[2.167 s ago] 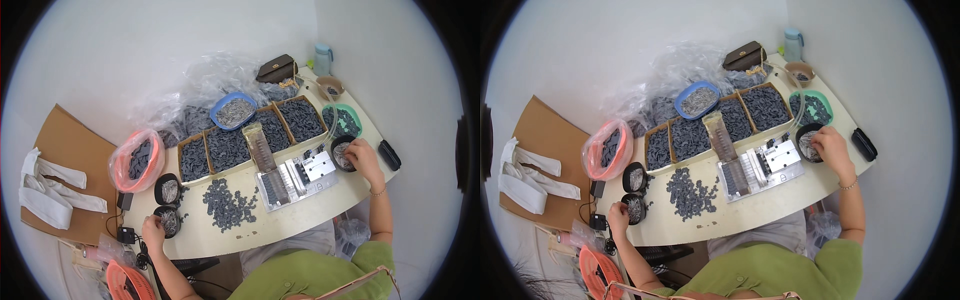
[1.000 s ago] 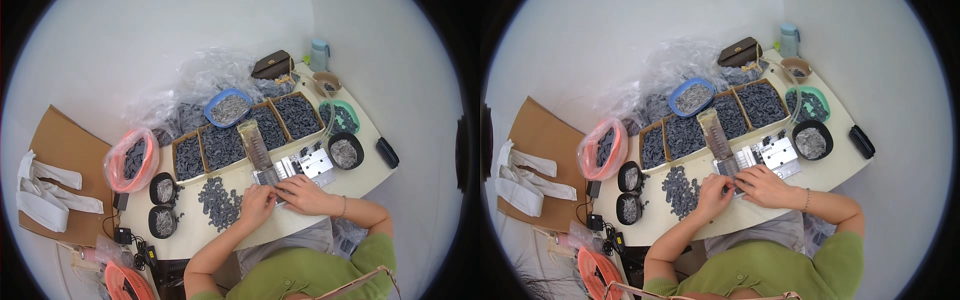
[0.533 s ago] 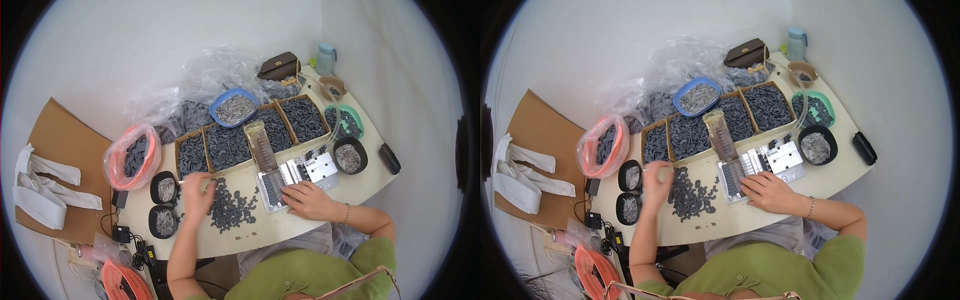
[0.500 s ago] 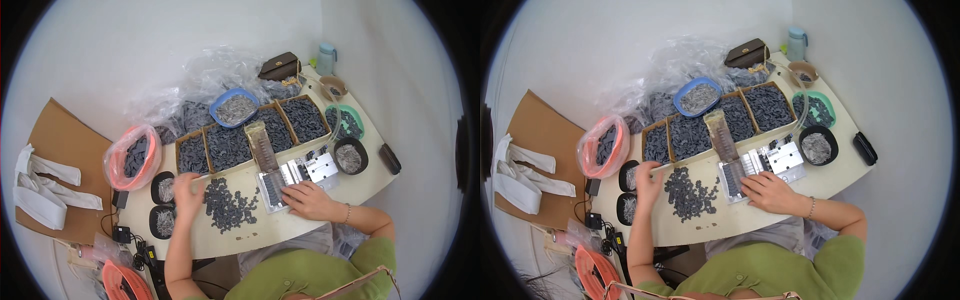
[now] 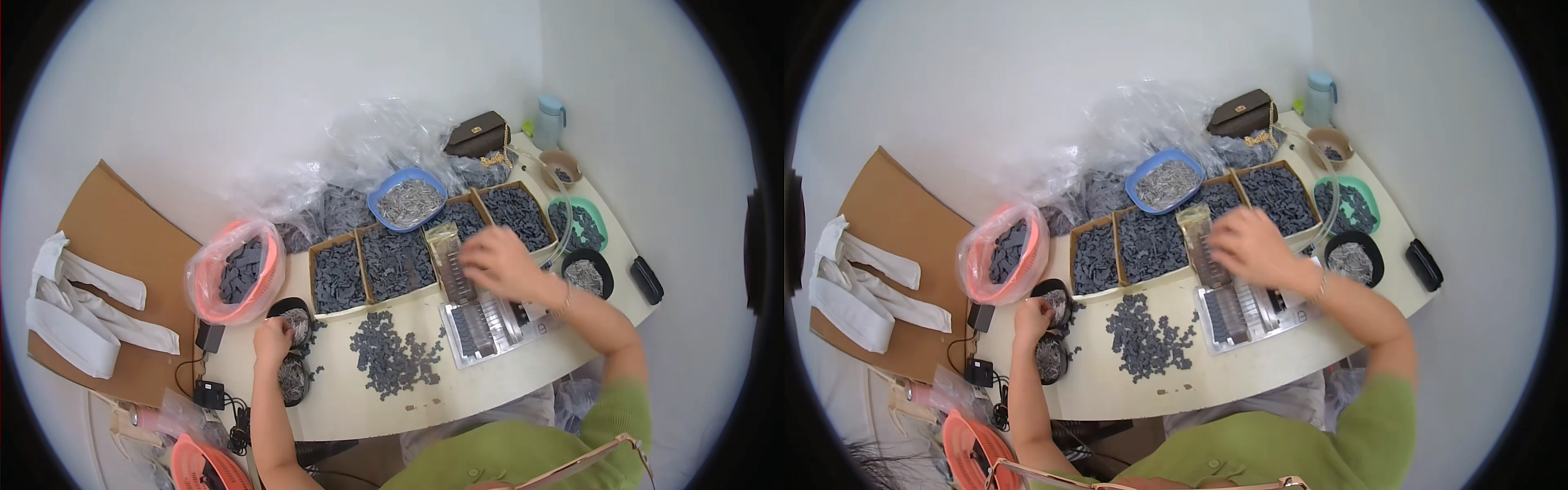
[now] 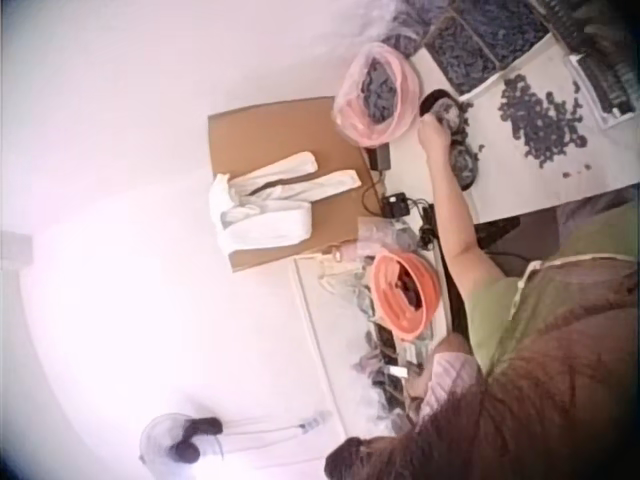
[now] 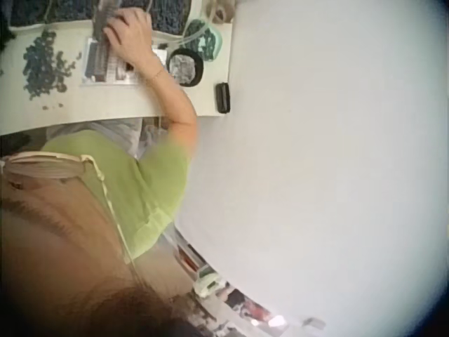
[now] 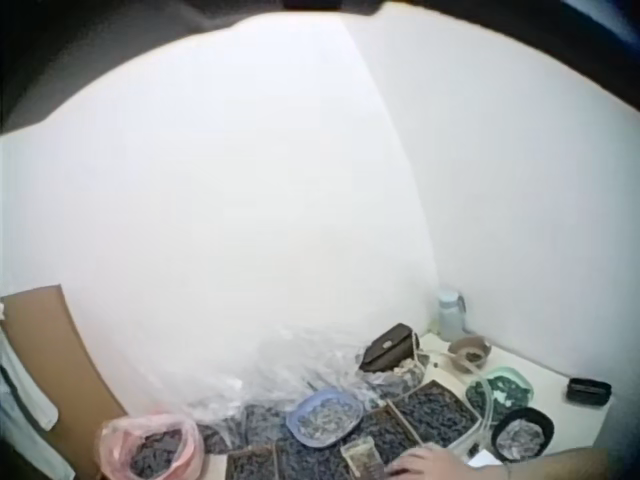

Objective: The person picks up grey plastic connector shells and small metal pins from bins, inserts the pins into the shells, and then uses a manual press machine to secure them.

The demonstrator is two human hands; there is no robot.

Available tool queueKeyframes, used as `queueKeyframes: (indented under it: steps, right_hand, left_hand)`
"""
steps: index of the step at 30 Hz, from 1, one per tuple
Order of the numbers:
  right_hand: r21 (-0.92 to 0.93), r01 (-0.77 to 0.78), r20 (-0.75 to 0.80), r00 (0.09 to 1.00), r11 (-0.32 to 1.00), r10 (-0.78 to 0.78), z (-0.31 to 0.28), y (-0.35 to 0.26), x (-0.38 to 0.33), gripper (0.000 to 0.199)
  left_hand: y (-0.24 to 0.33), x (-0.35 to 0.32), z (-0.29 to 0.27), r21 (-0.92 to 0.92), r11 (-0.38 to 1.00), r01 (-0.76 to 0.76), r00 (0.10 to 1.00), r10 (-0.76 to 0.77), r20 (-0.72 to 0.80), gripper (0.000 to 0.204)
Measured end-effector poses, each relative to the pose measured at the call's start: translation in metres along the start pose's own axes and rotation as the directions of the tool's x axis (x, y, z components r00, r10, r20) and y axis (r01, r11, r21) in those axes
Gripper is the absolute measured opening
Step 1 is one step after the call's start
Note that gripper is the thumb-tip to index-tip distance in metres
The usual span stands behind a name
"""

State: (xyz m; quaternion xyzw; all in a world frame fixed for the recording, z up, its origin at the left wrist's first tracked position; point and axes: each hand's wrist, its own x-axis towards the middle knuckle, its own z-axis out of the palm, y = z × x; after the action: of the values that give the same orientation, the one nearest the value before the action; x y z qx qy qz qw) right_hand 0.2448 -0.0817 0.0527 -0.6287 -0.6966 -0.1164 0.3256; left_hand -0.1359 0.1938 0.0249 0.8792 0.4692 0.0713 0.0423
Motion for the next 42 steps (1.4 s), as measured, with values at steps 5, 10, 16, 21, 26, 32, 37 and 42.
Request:
queueKeyframes:
  steps: [5,10,16,21,26,32,37,42]
  right_hand:
    - [0.042,-0.181,0.144,0.974,0.983,0.174,0.034,0.058,0.105,0.012]
    - [-0.197,-0.305,0.515,0.776,0.932,0.363,0.084,0.055,0.157,0.021]
    - [-0.314,-0.211,0.524,0.775,0.926,0.354,0.098,0.056,0.162,0.021]
    - [-0.276,-0.177,0.521,0.799,0.945,0.301,0.097,0.062,0.159,0.023]
    - [-0.288,-0.205,0.322,0.899,0.935,0.296,0.091,0.074,0.140,0.021]
    - [-0.010,-0.267,-0.007,0.964,0.964,0.267,0.069,0.078,0.118,0.014]
    - [0.266,-0.187,0.217,0.967,0.946,0.130,0.018,0.038,0.073,0.016]
    - [0.065,-0.025,0.494,0.869,0.998,-0.010,0.017,-0.007,-0.011,0.014]
  left_hand:
    - [-0.003,0.002,0.001,-0.025,1.000,-0.018,0.996,0.016,-0.084,0.006]
    - [0.005,-0.007,-0.016,-0.087,0.996,0.016,0.996,-0.024,-0.090,0.005]
    - [0.027,-0.014,-0.008,-0.389,0.916,-0.095,0.979,0.014,-0.205,0.008]
    - [0.134,-0.053,0.008,-0.523,0.728,-0.444,0.896,0.374,-0.241,0.012]
    - [0.228,-0.085,0.034,-0.627,0.504,-0.593,0.772,0.579,-0.265,0.019]
    - [0.270,-0.090,0.059,-0.224,0.492,-0.841,0.540,0.745,-0.392,0.027]
    - [0.270,-0.095,0.055,-0.173,0.517,-0.838,0.544,0.777,-0.317,0.026]
    - [0.272,-0.106,0.054,-0.144,0.555,-0.819,0.572,0.771,-0.282,0.027]
